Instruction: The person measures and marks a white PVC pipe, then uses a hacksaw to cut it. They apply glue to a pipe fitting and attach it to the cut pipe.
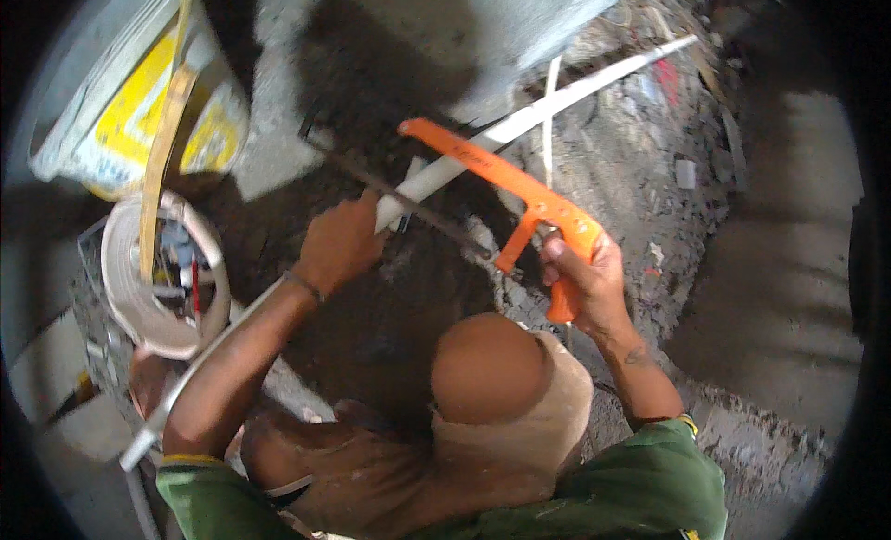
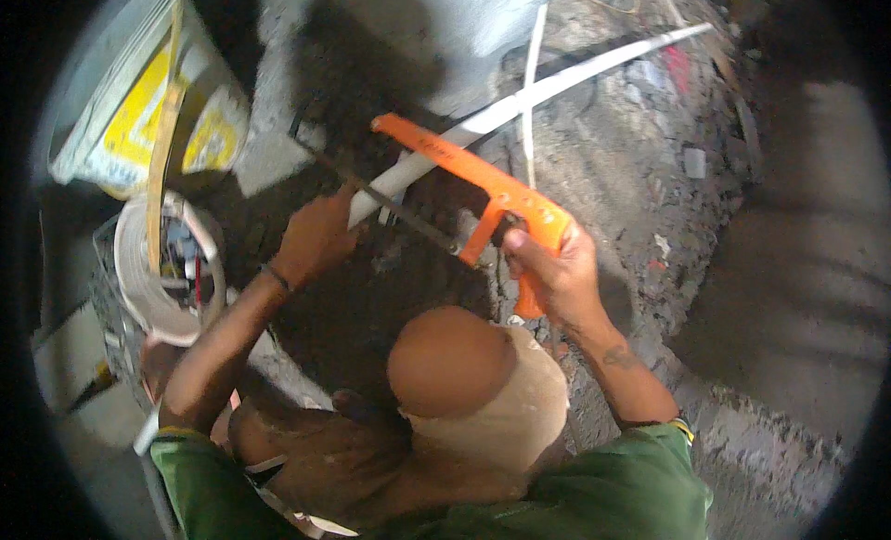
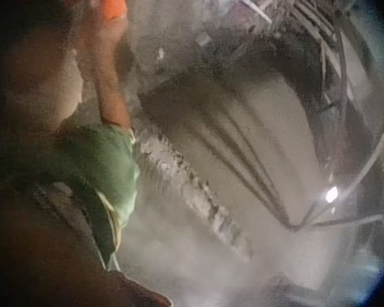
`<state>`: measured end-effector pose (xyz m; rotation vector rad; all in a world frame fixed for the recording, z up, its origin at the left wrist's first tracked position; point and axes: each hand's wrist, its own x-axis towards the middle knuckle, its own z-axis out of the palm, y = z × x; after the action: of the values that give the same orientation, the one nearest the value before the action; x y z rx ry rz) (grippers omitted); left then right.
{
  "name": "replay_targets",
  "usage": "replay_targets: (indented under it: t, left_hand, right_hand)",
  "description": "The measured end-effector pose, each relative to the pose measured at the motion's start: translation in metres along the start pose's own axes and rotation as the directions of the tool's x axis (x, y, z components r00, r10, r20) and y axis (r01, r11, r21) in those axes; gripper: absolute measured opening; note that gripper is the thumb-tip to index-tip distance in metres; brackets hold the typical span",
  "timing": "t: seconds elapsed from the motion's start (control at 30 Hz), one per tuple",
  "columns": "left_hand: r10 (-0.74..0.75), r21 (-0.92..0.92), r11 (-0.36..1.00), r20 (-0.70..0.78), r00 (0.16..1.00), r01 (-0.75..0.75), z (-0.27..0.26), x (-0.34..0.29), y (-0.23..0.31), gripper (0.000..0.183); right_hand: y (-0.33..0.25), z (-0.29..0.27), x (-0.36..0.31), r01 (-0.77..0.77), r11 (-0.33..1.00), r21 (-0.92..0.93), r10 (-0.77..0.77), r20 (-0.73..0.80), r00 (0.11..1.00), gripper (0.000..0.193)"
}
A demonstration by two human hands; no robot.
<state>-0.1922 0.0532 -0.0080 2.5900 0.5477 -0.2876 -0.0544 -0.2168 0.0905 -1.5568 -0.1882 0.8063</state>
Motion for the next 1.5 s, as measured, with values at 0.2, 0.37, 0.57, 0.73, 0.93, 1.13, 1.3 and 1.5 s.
replay_targets:
  t: [0.2,0.37,0.57,0.73,0.93,1.13,1.3,1.5]
  left_hand:
    - [-0.015,0.053,0.998,-0.079,0.997,0.019,-0.005,-0.004,0.026,0.037]
    - [-0.099,0.166,0.979,-0.104,0.99,0.116,0.004,-0.002,0.026,0.032]
    - [-0.062,0.048,0.997,-0.074,0.995,0.066,0.005,-0.006,0.031,0.028]
    - [-0.12,0.023,0.992,-0.109,0.987,0.123,0.016,-0.001,0.013,0.03]
    - [-0.123,0.075,0.988,-0.157,0.98,0.136,0.008,-0.006,0.02,0.023]
    - [-0.311,0.07,0.943,-0.153,0.938,0.324,0.006,-0.003,0.036,0.015]
    - [-0.293,0.052,0.951,-0.167,0.941,0.305,0.009,-0.006,0.037,0.017]
    - [-0.346,0.056,0.931,-0.189,0.919,0.362,0.009,-0.005,0.041,0.016]
  right_hand:
    - [-0.062,0.032,0.0,0.54,0.615,-0.575,-0.427,0.333,0.841,0.043]
    - [-0.104,0.053,0.003,0.251,0.5,-0.829,-0.216,0.161,0.963,0.035]
    - [-0.078,0.037,0.0,0.244,0.59,-0.769,-0.288,0.082,0.954,0.033]
    - [-0.064,0.043,0.009,0.254,0.704,-0.664,-0.237,0.118,0.964,0.032]
    - [-0.03,0.047,-0.001,0.296,0.663,-0.688,-0.301,0.117,0.946,0.031]
    - [0.001,0.04,-0.019,0.113,0.813,-0.572,-0.151,-0.02,0.988,0.03]
    - [0.03,0.025,-0.025,0.162,0.928,-0.336,-0.168,0.009,0.986,0.024]
    - [0.05,0.009,-0.044,0.082,0.88,-0.468,-0.093,-0.002,0.996,0.022]
